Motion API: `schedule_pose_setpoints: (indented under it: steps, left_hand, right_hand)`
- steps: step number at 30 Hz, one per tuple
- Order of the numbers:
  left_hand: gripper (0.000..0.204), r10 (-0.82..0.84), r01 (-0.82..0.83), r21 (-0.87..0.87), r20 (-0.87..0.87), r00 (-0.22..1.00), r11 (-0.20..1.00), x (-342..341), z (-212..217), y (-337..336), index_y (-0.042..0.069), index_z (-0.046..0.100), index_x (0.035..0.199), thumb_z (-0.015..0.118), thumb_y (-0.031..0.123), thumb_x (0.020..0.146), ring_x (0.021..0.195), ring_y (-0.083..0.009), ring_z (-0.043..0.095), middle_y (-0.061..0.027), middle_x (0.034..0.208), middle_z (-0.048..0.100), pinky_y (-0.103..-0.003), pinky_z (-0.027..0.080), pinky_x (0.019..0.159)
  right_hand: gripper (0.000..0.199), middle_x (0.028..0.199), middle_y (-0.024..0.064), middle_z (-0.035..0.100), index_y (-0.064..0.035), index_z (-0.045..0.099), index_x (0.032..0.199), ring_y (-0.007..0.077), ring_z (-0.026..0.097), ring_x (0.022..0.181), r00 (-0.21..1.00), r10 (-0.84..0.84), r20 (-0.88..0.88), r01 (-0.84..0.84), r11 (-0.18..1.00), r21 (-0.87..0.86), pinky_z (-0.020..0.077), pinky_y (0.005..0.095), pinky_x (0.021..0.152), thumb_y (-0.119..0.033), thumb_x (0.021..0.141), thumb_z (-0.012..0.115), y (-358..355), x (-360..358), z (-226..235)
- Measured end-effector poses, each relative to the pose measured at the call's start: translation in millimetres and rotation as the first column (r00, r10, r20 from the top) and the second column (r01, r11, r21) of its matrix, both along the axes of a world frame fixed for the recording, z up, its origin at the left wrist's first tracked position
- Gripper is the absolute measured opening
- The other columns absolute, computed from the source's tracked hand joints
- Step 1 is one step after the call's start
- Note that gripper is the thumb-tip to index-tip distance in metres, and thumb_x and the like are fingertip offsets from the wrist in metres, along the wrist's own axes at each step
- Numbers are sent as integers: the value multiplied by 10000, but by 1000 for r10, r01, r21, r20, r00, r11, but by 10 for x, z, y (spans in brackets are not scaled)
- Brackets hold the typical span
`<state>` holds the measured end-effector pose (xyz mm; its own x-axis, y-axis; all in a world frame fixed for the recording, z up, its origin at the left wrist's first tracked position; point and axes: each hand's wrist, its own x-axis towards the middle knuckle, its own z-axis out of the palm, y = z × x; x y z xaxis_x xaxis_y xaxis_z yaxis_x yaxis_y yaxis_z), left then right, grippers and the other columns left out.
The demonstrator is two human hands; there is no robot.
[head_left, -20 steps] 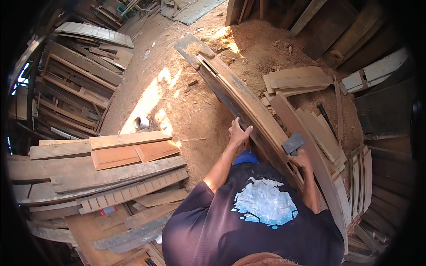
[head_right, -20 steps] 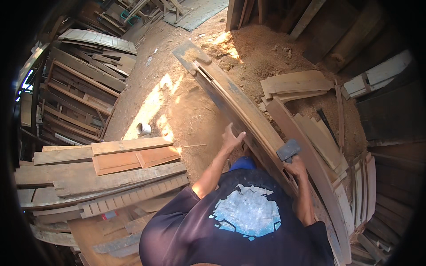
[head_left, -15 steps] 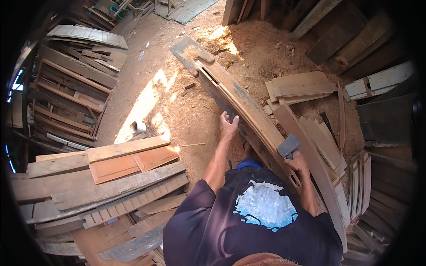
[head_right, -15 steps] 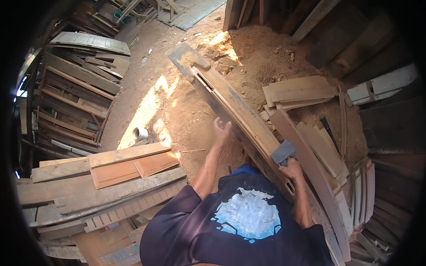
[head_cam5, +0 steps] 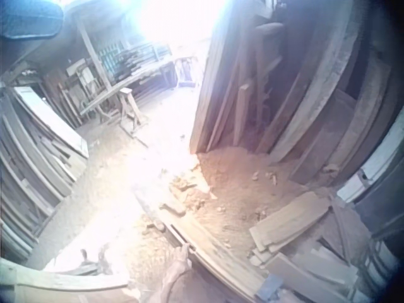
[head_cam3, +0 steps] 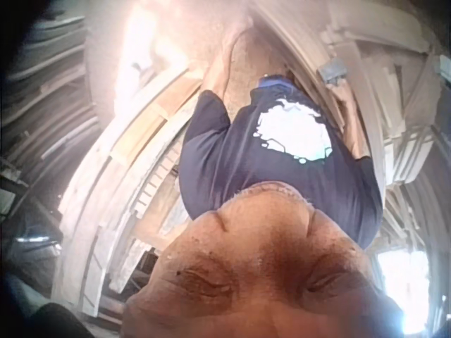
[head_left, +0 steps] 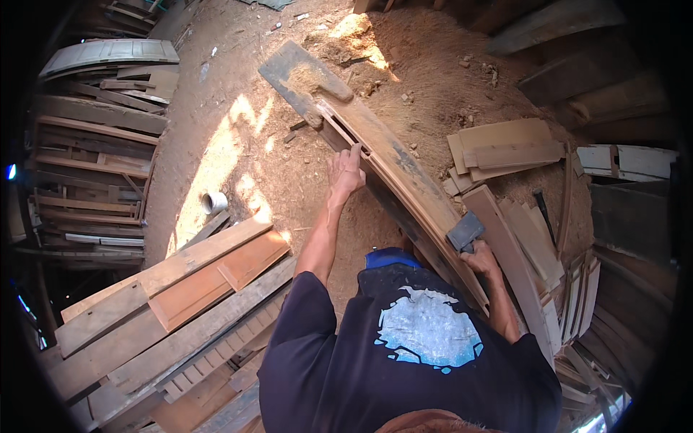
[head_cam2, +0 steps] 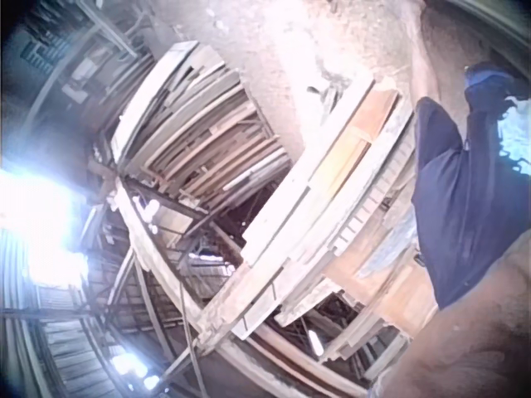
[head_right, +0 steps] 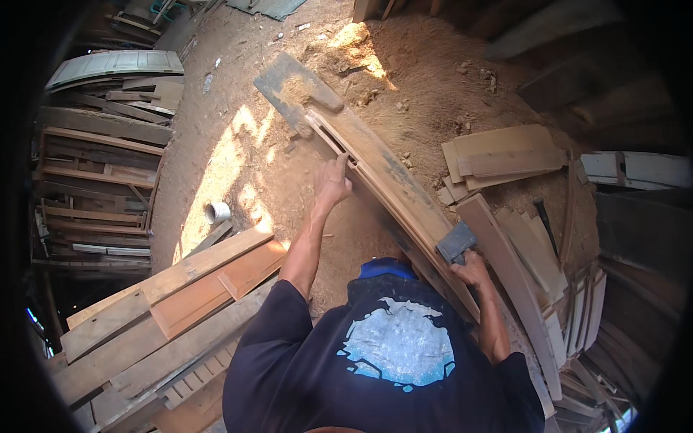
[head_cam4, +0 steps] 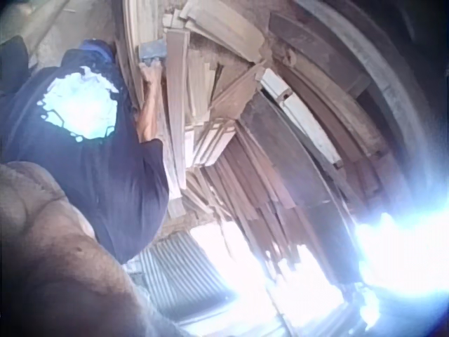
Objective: The person repeatedly strikes a wooden chisel with a mallet to split a long plank into smaller pieces. The person then moves the split pieces aside and continues the process on the remaining plank.
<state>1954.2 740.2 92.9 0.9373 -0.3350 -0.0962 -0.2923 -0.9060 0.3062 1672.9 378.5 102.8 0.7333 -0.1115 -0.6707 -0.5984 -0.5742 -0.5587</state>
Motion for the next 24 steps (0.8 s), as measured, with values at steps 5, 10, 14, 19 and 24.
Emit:
schedule_pose_setpoints:
  steps: [5, 10, 14, 19, 24]
  left_hand:
    - [468, -192, 204, 82, -132, 972, 976, 304, 153, 66, 183, 626, 1209, 667, 131, 746, 906, -373, 662, -143, 928, 698, -512, 497, 806]
    - [457, -327, 393, 127, -360, 874, 911, 701, 342, -1, 174, 664, 1212, 626, 106, 762, 965, -321, 713, -129, 1071, 746, -465, 569, 769]
    - [400, -359, 272, -250, -435, 826, 929, 781, 209, 168, 159, 677, 1205, 597, 148, 813, 884, -285, 722, -144, 955, 735, -433, 568, 749]
    - [257, -221, -322, -474, -780, 586, 820, 680, 88, 190, 95, 666, 1163, 670, 179, 920, 797, -173, 676, -44, 896, 701, -324, 560, 736]
    - [236, -481, -749, -599, -765, 429, 283, 339, 11, 236, 77, 631, 1021, 740, 270, 941, 756, -121, 652, -6, 854, 653, -303, 566, 699]
  right_hand:
    - [522, 981, 291, 700, 83, 672, 1026, 385, 690, 964, 1000, -16, -22, 16, 1000, 21, 530, 446, 863, -305, 676, 673, 101, 166, -41]
    - [559, 1051, 282, 706, 55, 668, 1109, 389, 683, 1033, 1000, 17, -26, -17, 1000, 14, 522, 440, 905, -306, 682, 682, 130, 353, -78]
    - [558, 1086, 278, 703, 48, 664, 1141, 389, 675, 1064, 999, 16, -51, -16, 1000, -10, 514, 435, 932, -289, 697, 685, 152, 381, -144]
    - [539, 1126, 272, 697, 52, 664, 1152, 386, 662, 1104, 999, -14, -43, 13, 1000, -3, 501, 423, 966, -271, 720, 687, 197, 393, -139]
    - [536, 1145, 267, 694, 47, 664, 1151, 392, 650, 1118, 994, -58, -89, 62, 997, 40, 492, 421, 975, -268, 717, 687, 228, 438, -11]
